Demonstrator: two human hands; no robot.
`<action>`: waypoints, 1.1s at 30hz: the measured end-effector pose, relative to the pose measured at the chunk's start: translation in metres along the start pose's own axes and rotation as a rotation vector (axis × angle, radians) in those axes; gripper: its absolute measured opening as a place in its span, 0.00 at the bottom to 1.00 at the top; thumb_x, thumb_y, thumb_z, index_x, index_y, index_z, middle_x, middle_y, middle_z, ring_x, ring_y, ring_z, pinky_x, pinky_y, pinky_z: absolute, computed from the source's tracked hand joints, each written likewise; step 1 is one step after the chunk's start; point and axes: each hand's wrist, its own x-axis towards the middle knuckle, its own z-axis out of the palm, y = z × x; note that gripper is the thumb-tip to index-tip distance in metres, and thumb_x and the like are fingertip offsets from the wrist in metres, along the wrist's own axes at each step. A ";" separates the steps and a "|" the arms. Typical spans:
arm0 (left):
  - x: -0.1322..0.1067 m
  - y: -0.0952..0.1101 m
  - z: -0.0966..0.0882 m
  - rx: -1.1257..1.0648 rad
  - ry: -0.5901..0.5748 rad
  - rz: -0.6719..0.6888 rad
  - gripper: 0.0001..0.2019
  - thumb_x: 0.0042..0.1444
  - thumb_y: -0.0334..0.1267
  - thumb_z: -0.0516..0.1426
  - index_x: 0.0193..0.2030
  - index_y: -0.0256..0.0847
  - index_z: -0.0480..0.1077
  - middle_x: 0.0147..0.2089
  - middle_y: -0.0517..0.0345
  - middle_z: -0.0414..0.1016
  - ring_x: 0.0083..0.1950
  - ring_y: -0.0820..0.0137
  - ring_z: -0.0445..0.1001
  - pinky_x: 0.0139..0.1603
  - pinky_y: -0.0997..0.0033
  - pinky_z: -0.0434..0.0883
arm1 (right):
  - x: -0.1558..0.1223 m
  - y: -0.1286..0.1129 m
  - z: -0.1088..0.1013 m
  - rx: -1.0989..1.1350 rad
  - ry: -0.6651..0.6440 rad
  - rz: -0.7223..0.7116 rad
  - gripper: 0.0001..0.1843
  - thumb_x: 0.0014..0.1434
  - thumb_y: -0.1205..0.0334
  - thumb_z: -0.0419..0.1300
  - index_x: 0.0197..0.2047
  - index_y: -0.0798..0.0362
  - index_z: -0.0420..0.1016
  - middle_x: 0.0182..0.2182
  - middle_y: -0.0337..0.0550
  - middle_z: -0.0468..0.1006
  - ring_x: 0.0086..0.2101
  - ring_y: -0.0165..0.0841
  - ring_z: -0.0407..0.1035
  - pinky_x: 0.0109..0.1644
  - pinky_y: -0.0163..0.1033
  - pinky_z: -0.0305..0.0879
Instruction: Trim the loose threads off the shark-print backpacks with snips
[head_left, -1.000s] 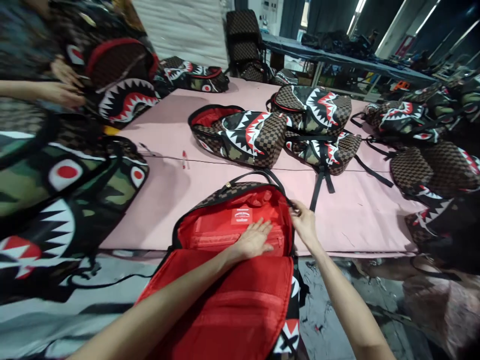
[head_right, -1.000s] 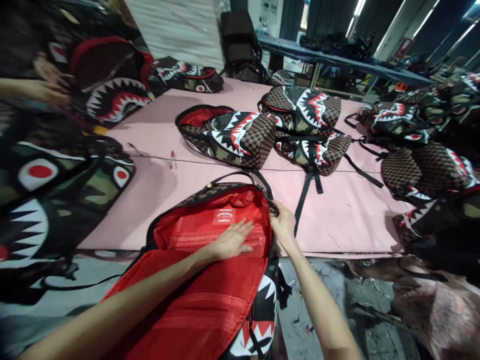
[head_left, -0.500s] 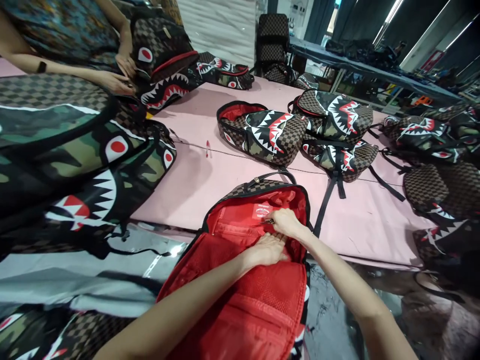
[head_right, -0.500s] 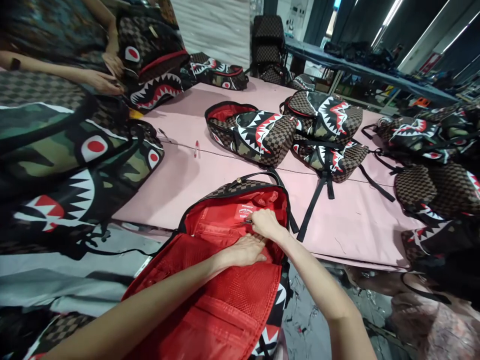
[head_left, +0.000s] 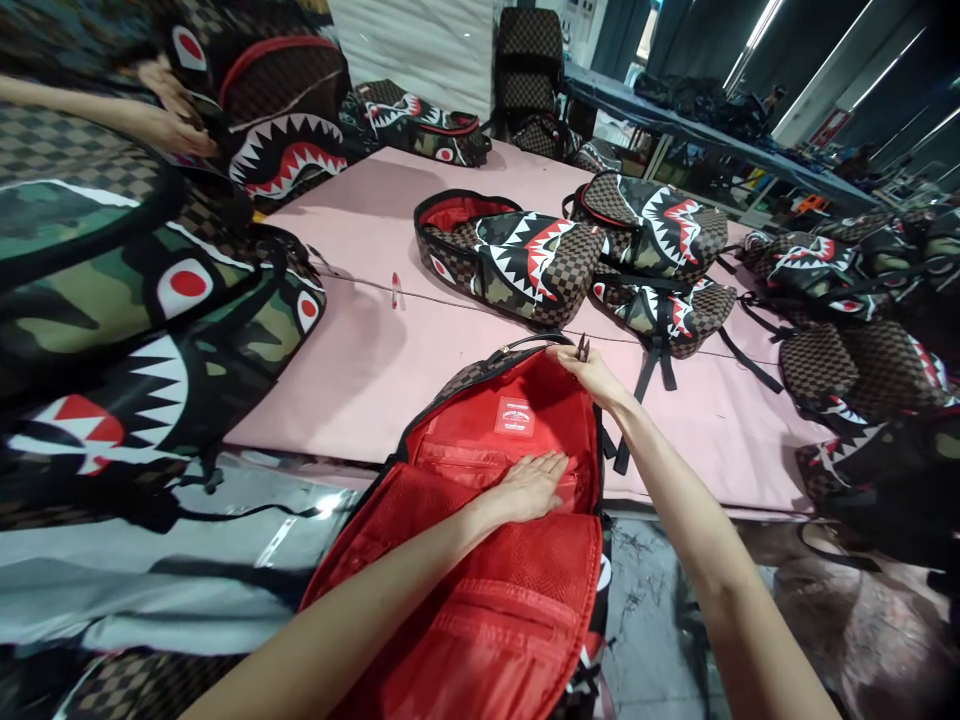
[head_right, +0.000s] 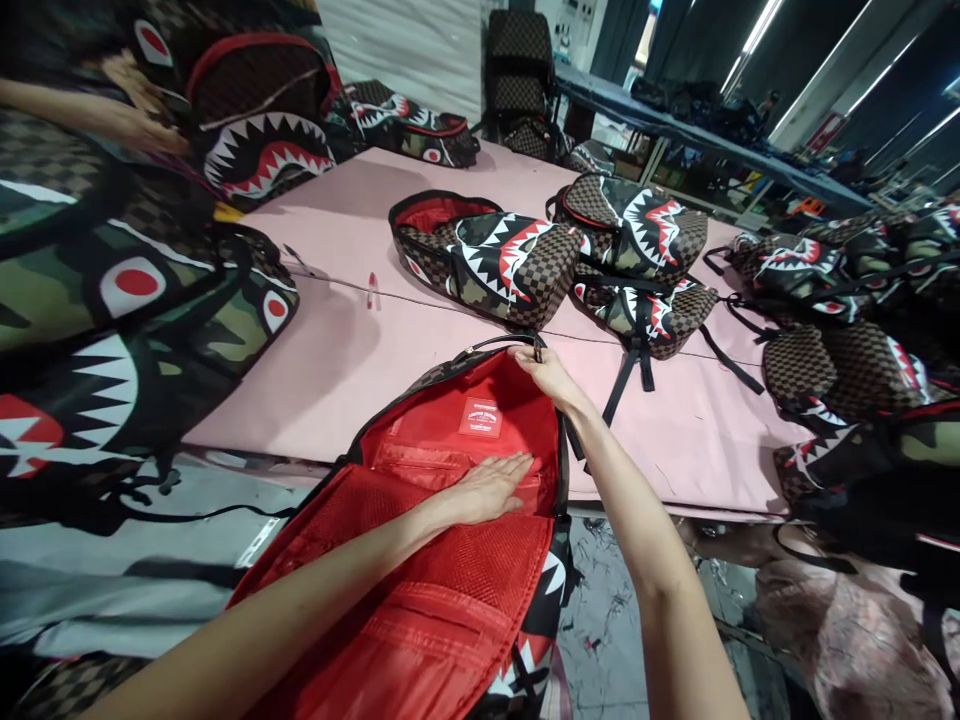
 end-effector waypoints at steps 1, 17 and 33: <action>0.000 0.000 0.000 0.007 0.012 -0.004 0.33 0.56 0.39 0.50 0.67 0.38 0.43 0.70 0.46 0.42 0.69 0.60 0.43 0.66 0.52 0.46 | -0.001 0.001 -0.001 0.032 -0.003 0.001 0.11 0.48 0.59 0.63 0.36 0.55 0.77 0.40 0.45 0.79 0.47 0.38 0.70 0.58 0.46 0.57; -0.097 -0.027 -0.033 0.290 0.154 -0.179 0.17 0.62 0.43 0.45 0.42 0.38 0.72 0.43 0.47 0.76 0.45 0.58 0.73 0.47 0.57 0.66 | -0.094 0.027 -0.011 -0.244 -0.107 0.100 0.16 0.55 0.61 0.56 0.45 0.55 0.75 0.42 0.43 0.78 0.44 0.34 0.70 0.55 0.45 0.60; -0.180 0.025 0.013 0.488 0.533 -0.135 0.14 0.61 0.43 0.48 0.43 0.36 0.70 0.37 0.49 0.73 0.40 0.61 0.69 0.41 0.61 0.63 | -0.137 -0.005 0.097 -1.238 -0.430 -0.318 0.23 0.56 0.72 0.49 0.54 0.53 0.65 0.37 0.49 0.78 0.41 0.40 0.71 0.46 0.42 0.62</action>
